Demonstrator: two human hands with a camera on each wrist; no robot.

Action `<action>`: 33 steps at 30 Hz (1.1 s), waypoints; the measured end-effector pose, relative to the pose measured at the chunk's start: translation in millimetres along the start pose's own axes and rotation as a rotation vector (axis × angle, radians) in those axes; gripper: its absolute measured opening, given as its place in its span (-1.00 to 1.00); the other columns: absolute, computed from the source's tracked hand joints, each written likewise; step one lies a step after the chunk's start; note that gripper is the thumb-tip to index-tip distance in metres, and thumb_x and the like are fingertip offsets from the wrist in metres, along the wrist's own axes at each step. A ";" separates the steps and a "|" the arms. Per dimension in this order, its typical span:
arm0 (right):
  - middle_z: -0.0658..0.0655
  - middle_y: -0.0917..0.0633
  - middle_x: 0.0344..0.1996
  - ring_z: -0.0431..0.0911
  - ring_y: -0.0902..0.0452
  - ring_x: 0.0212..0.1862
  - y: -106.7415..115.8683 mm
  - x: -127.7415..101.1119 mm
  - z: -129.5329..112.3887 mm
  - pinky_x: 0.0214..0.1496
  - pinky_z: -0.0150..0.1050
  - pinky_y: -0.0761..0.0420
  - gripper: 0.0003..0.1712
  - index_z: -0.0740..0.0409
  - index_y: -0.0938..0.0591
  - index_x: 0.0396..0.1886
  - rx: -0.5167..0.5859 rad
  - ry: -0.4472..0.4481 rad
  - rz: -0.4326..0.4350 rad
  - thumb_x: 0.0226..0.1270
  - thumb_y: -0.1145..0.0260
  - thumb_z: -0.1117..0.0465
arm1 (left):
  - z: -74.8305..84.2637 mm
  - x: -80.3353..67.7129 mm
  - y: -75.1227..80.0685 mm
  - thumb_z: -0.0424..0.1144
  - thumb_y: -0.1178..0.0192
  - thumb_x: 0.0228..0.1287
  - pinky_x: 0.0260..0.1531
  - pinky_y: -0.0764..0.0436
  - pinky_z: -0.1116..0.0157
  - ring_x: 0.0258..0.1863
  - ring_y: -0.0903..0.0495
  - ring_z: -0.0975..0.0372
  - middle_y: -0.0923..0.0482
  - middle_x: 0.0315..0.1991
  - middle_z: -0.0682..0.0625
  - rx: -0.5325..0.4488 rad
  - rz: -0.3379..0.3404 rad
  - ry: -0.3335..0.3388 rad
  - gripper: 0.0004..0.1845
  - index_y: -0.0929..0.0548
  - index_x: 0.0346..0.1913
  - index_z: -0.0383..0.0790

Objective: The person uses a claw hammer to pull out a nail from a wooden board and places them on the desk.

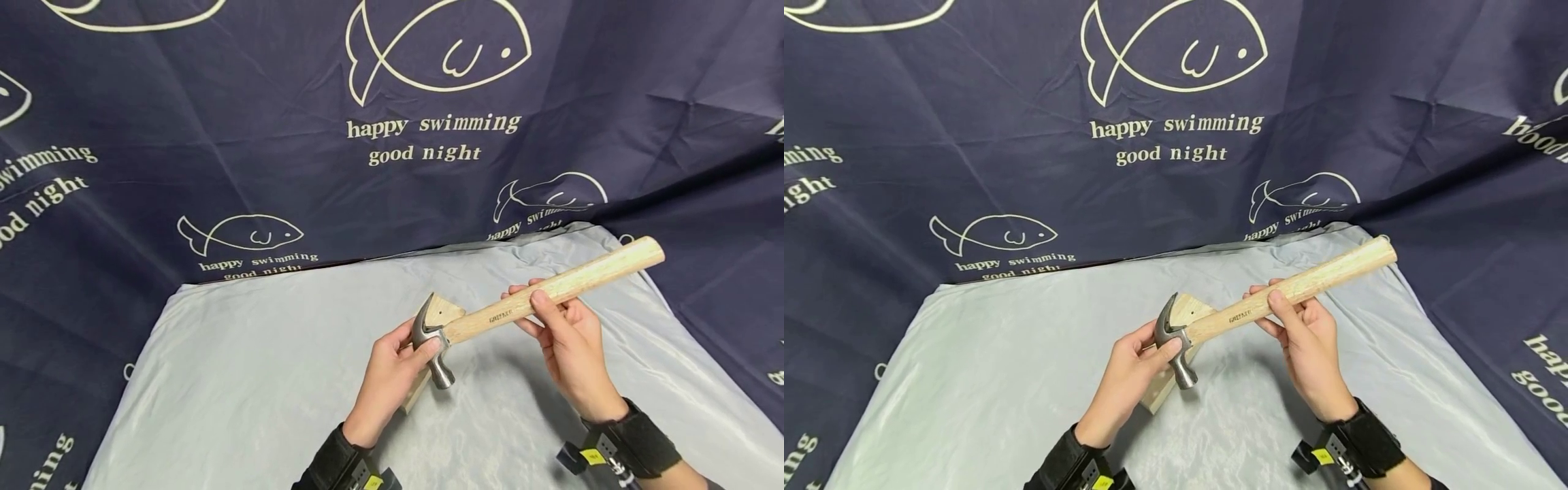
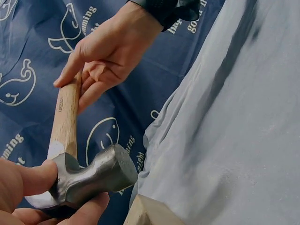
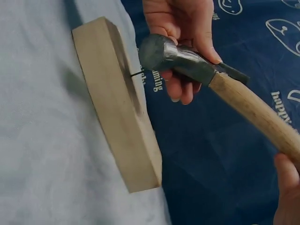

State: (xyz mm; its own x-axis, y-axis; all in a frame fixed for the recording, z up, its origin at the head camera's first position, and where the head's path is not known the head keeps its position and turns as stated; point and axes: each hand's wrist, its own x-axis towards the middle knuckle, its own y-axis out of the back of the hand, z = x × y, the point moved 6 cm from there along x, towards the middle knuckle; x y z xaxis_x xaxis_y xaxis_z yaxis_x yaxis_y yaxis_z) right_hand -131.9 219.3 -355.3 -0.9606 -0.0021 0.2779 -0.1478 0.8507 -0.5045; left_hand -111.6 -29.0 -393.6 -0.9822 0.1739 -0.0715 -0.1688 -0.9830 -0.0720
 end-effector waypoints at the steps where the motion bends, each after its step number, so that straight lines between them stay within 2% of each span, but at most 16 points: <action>1: 0.27 -0.78 0.01 0.02 -0.74 0.14 -1.2 0.5 -0.5 0.15 -0.09 -0.61 -0.76 0.39 -0.50 0.16 -0.012 0.001 0.009 0.62 -0.05 0.41 | -0.6 0.5 0.4 -0.21 -0.36 0.40 -0.01 -0.68 0.41 0.12 -0.72 0.15 -0.71 0.15 -0.13 0.004 -0.005 0.002 -0.49 -0.58 0.37 -0.16; 7: 0.25 -0.80 -0.03 0.03 -0.77 0.10 -7.6 1.5 -2.7 0.11 -0.11 -0.67 -0.76 0.39 -0.50 0.15 -0.067 0.002 0.053 0.60 -0.10 0.39 | -4.0 1.7 4.0 -0.14 -0.35 0.41 0.00 -0.65 0.44 0.14 -0.72 0.17 -0.70 0.16 -0.12 0.032 -0.017 0.025 -0.42 -0.52 0.41 -0.25; 13: 0.27 -0.81 -0.04 0.05 -0.78 0.07 -11.2 1.9 -3.2 0.07 -0.14 -0.71 -0.74 0.42 -0.52 0.16 -0.109 -0.010 0.109 0.60 -0.13 0.38 | -5.2 -0.2 6.8 -0.13 -0.36 0.40 0.00 -0.62 0.45 0.15 -0.71 0.19 -0.69 0.16 -0.10 0.048 -0.017 0.053 -0.46 -0.56 0.36 -0.22; 16: 0.27 -0.81 -0.05 0.06 -0.78 0.07 -12.1 2.1 -4.1 0.07 -0.14 -0.71 -0.74 0.42 -0.51 0.16 -0.109 -0.004 0.113 0.59 -0.13 0.39 | -4.7 -0.4 7.8 -0.12 -0.37 0.39 -0.07 -0.61 0.46 0.08 -0.72 0.26 -0.71 0.11 -0.07 0.060 -0.012 0.057 -0.47 -0.57 0.34 -0.21; 19: 0.27 -0.81 -0.05 0.07 -0.78 0.07 -12.9 1.5 -5.1 0.06 -0.13 -0.72 -0.74 0.44 -0.50 0.16 -0.101 0.009 0.091 0.59 -0.12 0.41 | -5.4 -0.3 9.1 -0.13 -0.38 0.37 -0.20 -0.57 0.48 -0.09 -0.69 0.34 -0.75 -0.01 -0.06 0.094 -0.004 0.058 -0.48 -0.59 0.32 -0.23; 21: 0.27 -0.81 -0.05 0.07 -0.78 0.07 -13.3 0.8 -5.1 0.06 -0.13 -0.72 -0.74 0.45 -0.49 0.17 -0.099 0.015 0.069 0.59 -0.10 0.43 | -6.3 -0.9 10.4 -0.14 -0.38 0.37 -0.19 -0.58 0.49 -0.12 -0.69 0.35 -0.77 -0.04 -0.06 0.115 -0.003 0.057 -0.47 -0.58 0.34 -0.24; 23: 0.27 -0.81 -0.05 0.06 -0.78 0.07 -13.4 0.0 -4.7 0.06 -0.13 -0.73 -0.74 0.45 -0.49 0.16 -0.102 0.019 0.056 0.59 -0.09 0.44 | -6.2 -2.1 12.3 -0.15 -0.36 0.39 -0.13 -0.61 0.48 -0.06 -0.71 0.31 -0.76 0.01 -0.09 0.119 -0.003 0.051 -0.46 -0.56 0.36 -0.25; 25: 0.28 -0.81 -0.05 0.06 -0.78 0.06 -13.3 -0.2 -4.1 0.05 -0.13 -0.73 -0.74 0.46 -0.49 0.16 -0.104 0.024 0.053 0.59 -0.09 0.46 | -5.2 -3.9 14.5 -0.18 -0.33 0.41 -0.01 -0.64 0.46 0.09 -0.72 0.21 -0.70 0.15 -0.13 0.096 -0.013 0.044 -0.43 -0.51 0.41 -0.26; 29: 0.31 -0.81 -0.06 0.07 -0.79 0.03 -12.0 0.4 -3.0 0.05 -0.13 -0.74 -0.74 0.48 -0.51 0.16 -0.101 0.040 0.068 0.57 -0.09 0.48 | 0.7 -7.5 18.0 -0.21 -0.30 0.44 0.14 -0.64 0.39 0.32 -0.61 0.07 -0.51 0.39 -0.18 0.050 -0.040 0.038 -0.39 -0.43 0.48 -0.26; 33: 0.32 -0.80 -0.08 0.08 -0.79 0.02 -11.5 2.3 -3.5 0.04 -0.13 -0.74 -0.74 0.50 -0.51 0.15 -0.089 0.060 0.071 0.56 -0.09 0.50 | 5.8 -7.8 18.7 -0.22 -0.30 0.45 0.18 -0.62 0.37 0.35 -0.57 0.05 -0.49 0.41 -0.18 0.046 -0.067 0.030 -0.39 -0.43 0.48 -0.25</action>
State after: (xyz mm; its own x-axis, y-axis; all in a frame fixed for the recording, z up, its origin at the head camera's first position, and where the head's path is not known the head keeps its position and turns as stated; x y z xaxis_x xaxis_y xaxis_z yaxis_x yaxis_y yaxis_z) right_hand -131.6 211.4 -346.1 -0.9517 0.0891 0.2937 -0.0557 0.8909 -0.4507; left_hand -107.5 -49.1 -388.6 -0.9658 0.2399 -0.0981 -0.2379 -0.9708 -0.0318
